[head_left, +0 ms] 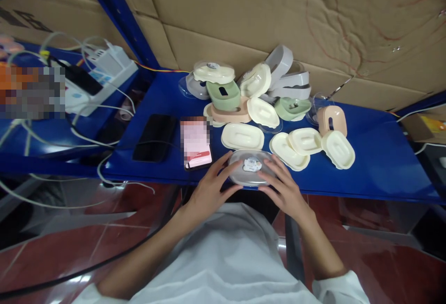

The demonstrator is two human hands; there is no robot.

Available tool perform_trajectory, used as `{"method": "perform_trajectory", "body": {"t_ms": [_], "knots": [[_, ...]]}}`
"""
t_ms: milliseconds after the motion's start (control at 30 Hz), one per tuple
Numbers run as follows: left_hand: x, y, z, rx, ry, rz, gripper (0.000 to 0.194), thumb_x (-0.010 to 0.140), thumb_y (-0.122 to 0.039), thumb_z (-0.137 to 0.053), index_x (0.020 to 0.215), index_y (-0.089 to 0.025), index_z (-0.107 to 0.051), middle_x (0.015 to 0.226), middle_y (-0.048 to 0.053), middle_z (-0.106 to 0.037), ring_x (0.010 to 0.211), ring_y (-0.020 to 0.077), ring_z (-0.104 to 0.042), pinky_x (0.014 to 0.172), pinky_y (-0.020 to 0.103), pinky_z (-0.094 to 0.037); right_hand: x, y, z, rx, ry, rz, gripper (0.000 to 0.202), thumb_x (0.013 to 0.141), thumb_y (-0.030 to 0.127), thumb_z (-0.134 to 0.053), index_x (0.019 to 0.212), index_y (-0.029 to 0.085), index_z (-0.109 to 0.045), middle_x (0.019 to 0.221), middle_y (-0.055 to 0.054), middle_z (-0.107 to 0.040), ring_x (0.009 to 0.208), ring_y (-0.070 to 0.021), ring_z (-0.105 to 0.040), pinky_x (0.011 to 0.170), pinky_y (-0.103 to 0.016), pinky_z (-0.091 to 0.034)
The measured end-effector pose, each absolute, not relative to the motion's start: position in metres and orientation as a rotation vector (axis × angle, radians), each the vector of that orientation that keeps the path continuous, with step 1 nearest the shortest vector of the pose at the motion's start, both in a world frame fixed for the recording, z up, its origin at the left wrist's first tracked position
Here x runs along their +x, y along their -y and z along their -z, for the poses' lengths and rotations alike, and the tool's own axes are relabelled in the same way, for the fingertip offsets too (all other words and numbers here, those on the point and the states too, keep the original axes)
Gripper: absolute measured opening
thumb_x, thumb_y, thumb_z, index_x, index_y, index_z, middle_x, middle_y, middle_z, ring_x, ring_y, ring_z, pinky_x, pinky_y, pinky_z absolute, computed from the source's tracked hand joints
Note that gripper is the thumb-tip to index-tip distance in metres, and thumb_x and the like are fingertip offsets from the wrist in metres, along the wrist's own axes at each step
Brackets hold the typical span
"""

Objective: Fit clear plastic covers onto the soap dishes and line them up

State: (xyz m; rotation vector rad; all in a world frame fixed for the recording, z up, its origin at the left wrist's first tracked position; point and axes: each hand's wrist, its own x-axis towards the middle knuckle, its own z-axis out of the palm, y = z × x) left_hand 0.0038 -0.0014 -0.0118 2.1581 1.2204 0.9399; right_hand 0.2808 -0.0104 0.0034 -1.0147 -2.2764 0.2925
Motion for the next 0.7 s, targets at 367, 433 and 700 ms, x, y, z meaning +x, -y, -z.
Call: {"method": "perform_trajectory", "body": {"t_ms": [367,433,700], "knots": [[0.006,0.002,0.011,2.186,-1.215,-0.929,0.063,0.102,-0.034,-0.071,0.16,-0.035,-0.046,0.166,0.01,-0.048,0.151,0.0288,-0.053,0.123,0.046,-0.05,0.281,0.019,0.005,-1.08,2.231,-0.207,0.079,0.099,0.02,-0.073,0.167,0.041,-0.039,0.17,-0.004,-0.044,0.16,-0.0363,-0.035,0.125,-0.061,-0.046],[0.006,0.001,0.013,2.184,-1.216,-0.921,0.062,0.102,-0.033,-0.071,0.16,-0.035,-0.047,0.167,0.01,-0.047,0.151,0.029,-0.053,0.122,0.047,-0.05,0.282,0.019,0.006,-1.085,2.234,-0.187,0.081,0.098,0.02,-0.075,0.167,0.039,-0.039,0.171,-0.005,-0.043,0.16,-0.0361,-0.035,0.126,-0.06,-0.045],[0.008,0.002,0.01,2.168,-1.145,-1.012,0.064,0.099,-0.032,-0.076,0.157,-0.035,-0.05,0.159,0.011,-0.054,0.145,0.03,-0.058,0.12,0.05,-0.052,0.276,0.022,0.005,-1.174,2.257,-0.124,0.089,0.096,0.027,-0.077,0.171,0.038,-0.03,0.176,-0.009,-0.031,0.16,-0.0352,-0.037,0.126,-0.056,-0.046]]}}
